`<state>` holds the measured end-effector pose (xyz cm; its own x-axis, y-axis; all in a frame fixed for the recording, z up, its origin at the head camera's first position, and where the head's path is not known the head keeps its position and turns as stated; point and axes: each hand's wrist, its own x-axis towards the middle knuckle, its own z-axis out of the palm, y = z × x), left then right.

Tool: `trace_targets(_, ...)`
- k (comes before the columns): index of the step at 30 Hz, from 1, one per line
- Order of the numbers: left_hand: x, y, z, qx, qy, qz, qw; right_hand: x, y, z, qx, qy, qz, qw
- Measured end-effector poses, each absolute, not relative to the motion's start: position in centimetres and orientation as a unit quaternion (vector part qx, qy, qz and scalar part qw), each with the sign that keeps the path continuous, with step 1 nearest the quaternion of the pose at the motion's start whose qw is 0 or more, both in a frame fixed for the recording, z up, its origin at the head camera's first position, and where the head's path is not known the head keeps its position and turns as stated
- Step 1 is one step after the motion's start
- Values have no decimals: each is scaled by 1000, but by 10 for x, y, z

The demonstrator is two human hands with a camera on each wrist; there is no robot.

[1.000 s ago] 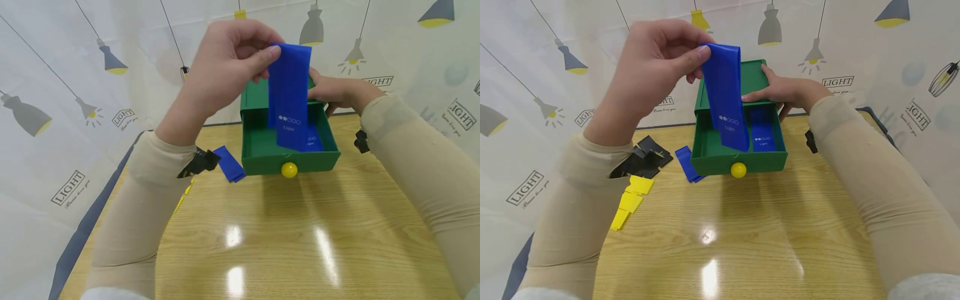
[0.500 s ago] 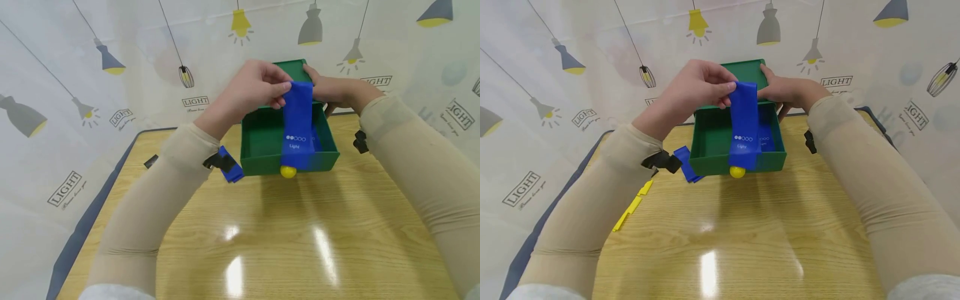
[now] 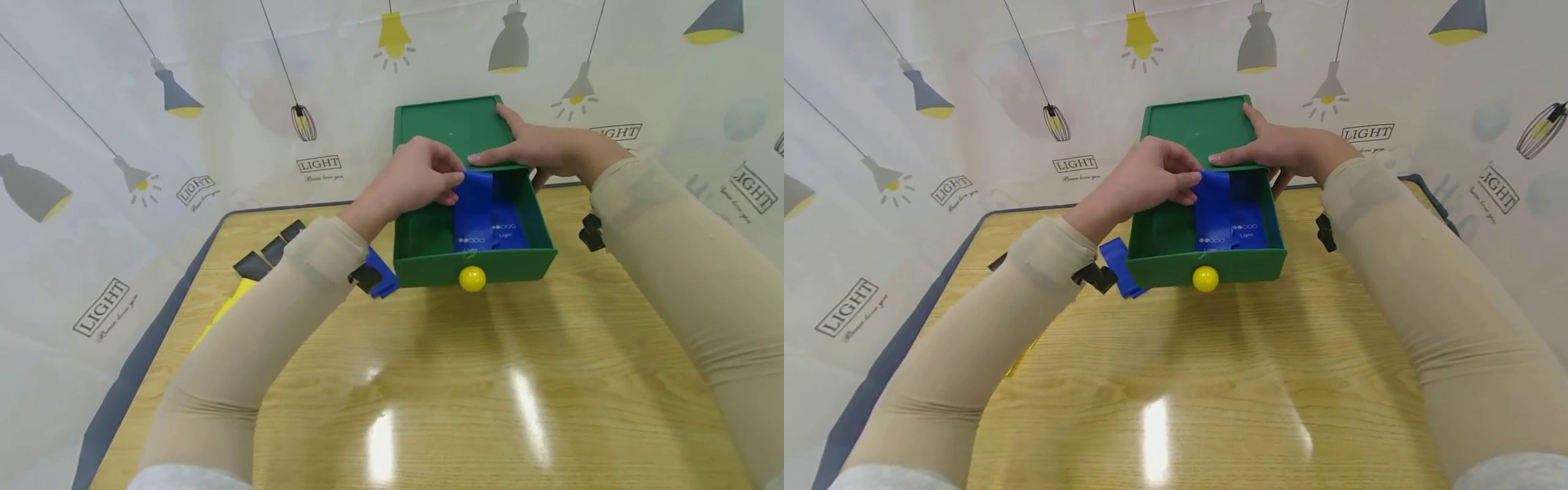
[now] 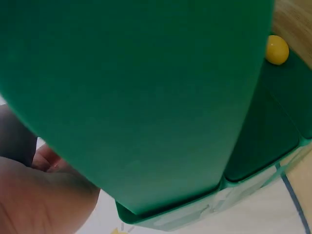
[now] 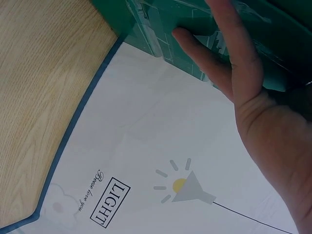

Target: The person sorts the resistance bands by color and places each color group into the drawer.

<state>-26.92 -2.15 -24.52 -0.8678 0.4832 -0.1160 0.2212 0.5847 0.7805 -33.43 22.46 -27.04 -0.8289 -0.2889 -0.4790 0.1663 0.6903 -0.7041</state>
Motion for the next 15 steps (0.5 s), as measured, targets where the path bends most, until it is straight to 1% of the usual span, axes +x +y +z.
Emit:
trace_targets(6,-270,-20,-251,206,895,365,150,-334,225,-271,-37,872,-394,289)
trace_targets(15,-266,-23,-261,201,895,380,123,-333,225,-270,-36,871,-396,289)
